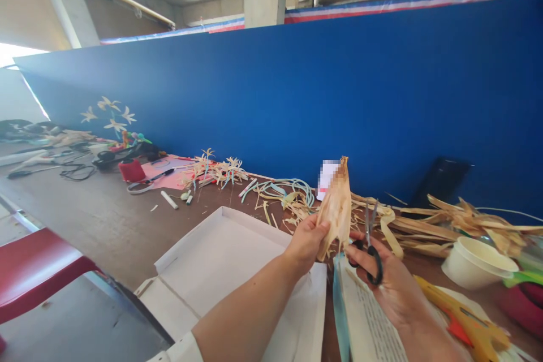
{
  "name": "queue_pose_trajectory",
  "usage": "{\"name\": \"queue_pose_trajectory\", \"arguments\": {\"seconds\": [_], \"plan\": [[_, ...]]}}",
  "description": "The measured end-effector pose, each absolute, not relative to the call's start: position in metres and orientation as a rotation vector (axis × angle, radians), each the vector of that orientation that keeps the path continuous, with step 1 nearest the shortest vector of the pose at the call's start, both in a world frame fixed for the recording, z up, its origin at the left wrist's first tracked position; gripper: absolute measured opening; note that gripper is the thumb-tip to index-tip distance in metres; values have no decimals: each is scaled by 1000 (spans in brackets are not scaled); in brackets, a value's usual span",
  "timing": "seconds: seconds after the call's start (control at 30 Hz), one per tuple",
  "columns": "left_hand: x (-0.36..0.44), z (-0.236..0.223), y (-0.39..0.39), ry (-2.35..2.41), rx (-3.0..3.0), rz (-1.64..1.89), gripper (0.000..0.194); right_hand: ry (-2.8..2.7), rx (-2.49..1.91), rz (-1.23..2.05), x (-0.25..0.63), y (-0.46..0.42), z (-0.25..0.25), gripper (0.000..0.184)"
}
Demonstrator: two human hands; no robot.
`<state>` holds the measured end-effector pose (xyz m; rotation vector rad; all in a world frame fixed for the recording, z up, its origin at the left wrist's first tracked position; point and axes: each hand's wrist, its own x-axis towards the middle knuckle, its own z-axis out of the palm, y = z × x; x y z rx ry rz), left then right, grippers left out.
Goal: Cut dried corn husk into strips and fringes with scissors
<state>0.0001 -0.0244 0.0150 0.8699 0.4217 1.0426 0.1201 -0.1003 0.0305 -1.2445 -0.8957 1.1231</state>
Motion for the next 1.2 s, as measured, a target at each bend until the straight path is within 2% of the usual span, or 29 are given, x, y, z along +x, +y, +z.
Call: {"name": "queue_pose_trajectory", "arguments": {"seconds": [0.23, 0.6, 0.9, 1.2], "plan": [[3, 15, -27, 449, 827, 1091, 39, -973, -1240, 1201, 118, -102, 34, 47], [-3, 18, -16, 626, 826, 1097, 23, -1022, -1369, 1003, 120, -93, 21, 42], [-24, 25, -21, 442, 981, 751, 48, -945, -1345, 989, 132, -94, 17, 43], [-18, 27, -24, 600, 905, 899, 46, -1003, -1353, 1043, 126, -96, 22, 44]]}}
